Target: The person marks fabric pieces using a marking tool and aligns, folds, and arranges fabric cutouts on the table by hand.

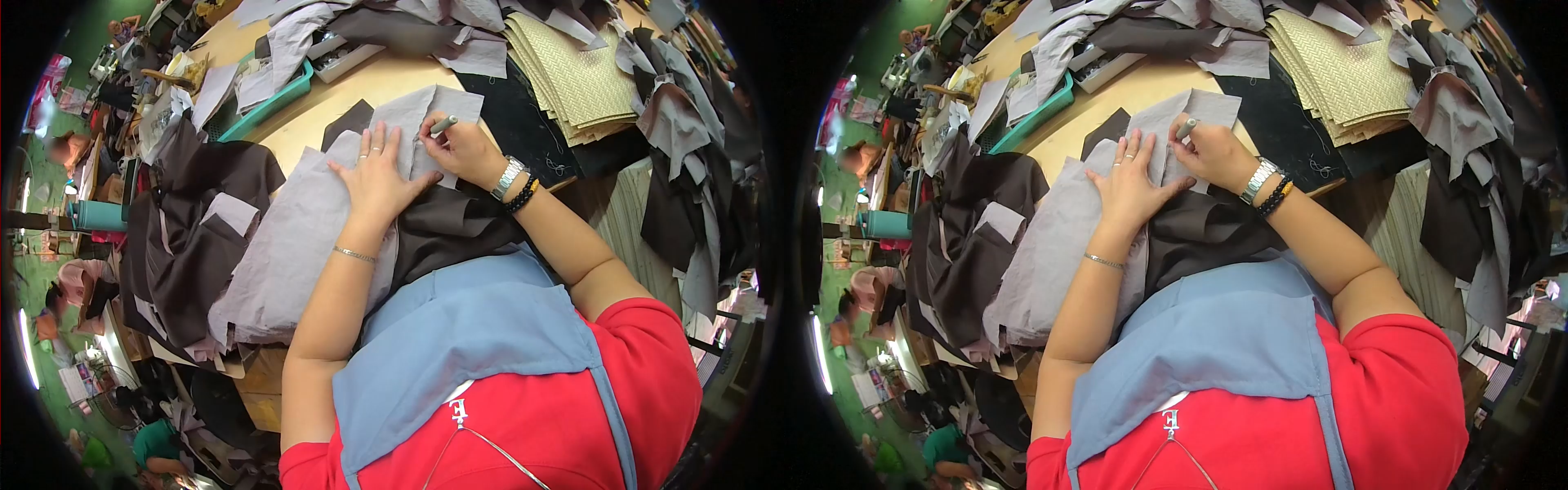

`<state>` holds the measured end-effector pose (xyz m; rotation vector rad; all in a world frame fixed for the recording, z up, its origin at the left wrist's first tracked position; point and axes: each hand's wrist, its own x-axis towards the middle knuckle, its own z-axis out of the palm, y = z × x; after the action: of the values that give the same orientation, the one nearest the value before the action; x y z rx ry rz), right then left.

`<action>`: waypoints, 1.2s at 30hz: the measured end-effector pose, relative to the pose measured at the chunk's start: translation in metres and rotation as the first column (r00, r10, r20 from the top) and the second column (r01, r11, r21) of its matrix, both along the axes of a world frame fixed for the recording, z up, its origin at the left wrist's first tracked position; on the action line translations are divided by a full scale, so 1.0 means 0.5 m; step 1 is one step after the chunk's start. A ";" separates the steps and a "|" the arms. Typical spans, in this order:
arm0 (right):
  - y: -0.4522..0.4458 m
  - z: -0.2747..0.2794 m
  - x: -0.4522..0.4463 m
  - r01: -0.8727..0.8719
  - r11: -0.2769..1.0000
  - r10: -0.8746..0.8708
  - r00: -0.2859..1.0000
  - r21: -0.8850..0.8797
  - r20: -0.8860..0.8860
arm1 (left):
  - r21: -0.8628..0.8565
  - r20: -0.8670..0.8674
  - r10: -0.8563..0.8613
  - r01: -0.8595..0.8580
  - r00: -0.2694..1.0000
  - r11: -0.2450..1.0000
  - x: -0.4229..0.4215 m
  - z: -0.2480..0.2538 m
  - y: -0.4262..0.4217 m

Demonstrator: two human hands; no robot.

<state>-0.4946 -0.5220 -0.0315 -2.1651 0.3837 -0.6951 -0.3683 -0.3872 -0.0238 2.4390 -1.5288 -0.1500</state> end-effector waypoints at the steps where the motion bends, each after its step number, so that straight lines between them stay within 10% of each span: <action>1: -0.002 0.000 0.004 0.018 0.999 -0.017 1.000 -0.027 0.022 | 0.002 -0.003 -0.001 0.001 1.000 1.000 0.000 0.001 0.001; 15: -0.014 -0.013 0.028 0.188 0.952 -0.156 0.977 -0.242 0.147 | 0.005 -0.009 0.035 -0.035 0.999 0.999 -0.006 -0.003 0.004; 26: -0.028 -0.036 0.006 0.060 0.984 -0.080 0.991 0.165 0.112 | -0.001 0.021 0.043 -0.043 0.999 0.999 -0.004 -0.009 0.006; 36: -0.022 -0.027 0.008 0.041 0.999 -0.043 0.993 0.013 0.112 | 0.006 0.024 0.035 -0.035 0.999 0.999 -0.004 -0.007 0.006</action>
<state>-0.4904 -0.5331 -0.0450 -2.1026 0.3737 -0.8321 -0.3701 -0.3843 -0.0273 2.4794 -1.4964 -0.1194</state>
